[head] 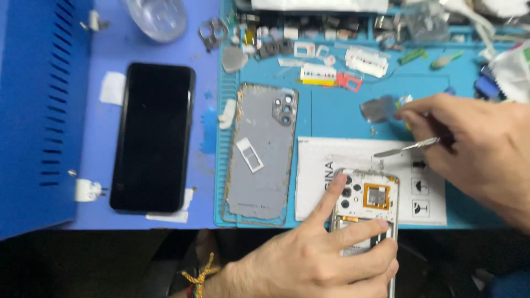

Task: Repairing a smartphone by prying and cleaning internal components around the camera module using a metal tool

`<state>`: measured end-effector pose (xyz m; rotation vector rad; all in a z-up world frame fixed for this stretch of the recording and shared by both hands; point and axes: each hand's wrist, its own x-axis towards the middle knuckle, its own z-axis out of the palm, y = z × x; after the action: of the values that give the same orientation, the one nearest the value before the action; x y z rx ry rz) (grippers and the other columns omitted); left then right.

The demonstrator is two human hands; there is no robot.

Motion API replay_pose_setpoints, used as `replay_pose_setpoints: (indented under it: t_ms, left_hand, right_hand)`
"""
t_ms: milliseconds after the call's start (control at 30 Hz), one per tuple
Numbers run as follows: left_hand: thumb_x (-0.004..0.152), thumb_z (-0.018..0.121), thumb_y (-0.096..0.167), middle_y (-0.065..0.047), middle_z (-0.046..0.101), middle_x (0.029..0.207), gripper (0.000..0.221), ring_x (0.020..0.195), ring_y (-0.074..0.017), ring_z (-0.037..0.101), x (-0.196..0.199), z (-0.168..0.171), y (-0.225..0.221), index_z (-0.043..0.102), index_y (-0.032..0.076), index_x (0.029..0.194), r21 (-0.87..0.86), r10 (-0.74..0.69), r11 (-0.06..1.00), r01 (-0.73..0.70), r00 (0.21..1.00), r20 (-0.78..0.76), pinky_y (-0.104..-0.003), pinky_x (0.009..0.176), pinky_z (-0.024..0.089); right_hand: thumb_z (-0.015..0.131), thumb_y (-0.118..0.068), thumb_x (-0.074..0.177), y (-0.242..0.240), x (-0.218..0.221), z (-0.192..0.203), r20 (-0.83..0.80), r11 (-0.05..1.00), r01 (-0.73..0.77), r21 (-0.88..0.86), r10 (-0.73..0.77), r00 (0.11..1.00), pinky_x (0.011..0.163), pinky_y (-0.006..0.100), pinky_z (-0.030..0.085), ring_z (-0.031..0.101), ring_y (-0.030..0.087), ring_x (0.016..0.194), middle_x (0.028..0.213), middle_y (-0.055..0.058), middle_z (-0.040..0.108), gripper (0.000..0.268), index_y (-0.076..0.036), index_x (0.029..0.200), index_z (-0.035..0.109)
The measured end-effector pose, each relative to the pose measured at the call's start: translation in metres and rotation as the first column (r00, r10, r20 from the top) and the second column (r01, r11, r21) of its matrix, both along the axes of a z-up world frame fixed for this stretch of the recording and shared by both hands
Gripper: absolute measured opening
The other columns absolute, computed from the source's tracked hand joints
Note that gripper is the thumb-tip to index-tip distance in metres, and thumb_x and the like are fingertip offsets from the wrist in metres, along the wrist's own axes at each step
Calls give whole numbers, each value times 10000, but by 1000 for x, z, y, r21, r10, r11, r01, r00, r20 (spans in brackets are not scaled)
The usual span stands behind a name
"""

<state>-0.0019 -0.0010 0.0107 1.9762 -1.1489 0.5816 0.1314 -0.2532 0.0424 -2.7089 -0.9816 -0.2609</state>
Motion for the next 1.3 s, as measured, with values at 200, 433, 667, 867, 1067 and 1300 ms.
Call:
replay_pose_setpoints:
  t_ms: [200, 433, 667, 867, 1067, 1300]
  left_hand:
    - [1175, 698, 20, -45, 599, 1095, 142, 1149, -194, 646, -1, 9, -10, 657, 23, 1039, -27, 44, 999, -46, 997, -69, -848, 1241, 502]
    - [1164, 649, 38, -82, 657, 1256, 122, 1242, -264, 651, -3, -1, -5, 626, 64, 1281, 154, -9, 988, 4, 1000, 29, -879, 1225, 425]
    - [1166, 668, 39, -88, 674, 1252, 132, 1219, -263, 667, -2, 1, -4, 618, 70, 1283, 121, -29, 992, 24, 999, 38, -883, 1218, 424]
    - [1188, 624, 41, -136, 662, 1299, 125, 1301, -322, 637, -3, 1, -3, 604, 37, 1311, 99, -84, 991, 87, 996, -34, -933, 1214, 383]
    - [1189, 585, 31, -162, 693, 1248, 89, 1282, -337, 695, 0, 3, -2, 670, 20, 1213, 56, -83, 995, 82, 996, 16, -914, 1230, 272]
    - [1130, 626, -8, -143, 724, 1216, 109, 1202, -322, 712, 0, 4, -11, 731, 22, 1134, 23, 25, 999, -27, 997, 75, -865, 1123, 483]
  right_hand:
    - [644, 50, 798, -7, 6, 3, -8, 995, -72, 69, 73, 997, 614, 321, 507, 661, 157, 636, 891, -57, 769, 326, -194, 977, 766]
    - [610, -112, 900, -6, -1, -5, 63, 999, -31, -39, 34, 997, 514, 390, 455, 653, 218, 671, 917, -59, 711, 95, -167, 978, 612]
    - [617, 24, 951, -3, -5, -4, 29, 993, -48, 106, 45, 999, 612, 319, 523, 702, 176, 691, 1004, 0, 772, 261, -127, 1144, 704]
    - [526, 36, 775, -4, -8, -3, 120, 980, -137, 147, 120, 985, 494, 364, 374, 442, 215, 520, 718, 2, 560, 163, -108, 782, 603]
    - [759, -125, 1078, -15, -5, -26, 3, 986, 83, 146, -85, 996, 587, 405, 465, 575, 233, 623, 843, 5, 623, 268, -74, 1017, 503]
    - [663, 135, 1029, -14, -24, -2, 55, 989, -80, 128, 73, 996, 752, 344, 531, 696, 240, 811, 1072, 109, 791, 190, -3, 1126, 750]
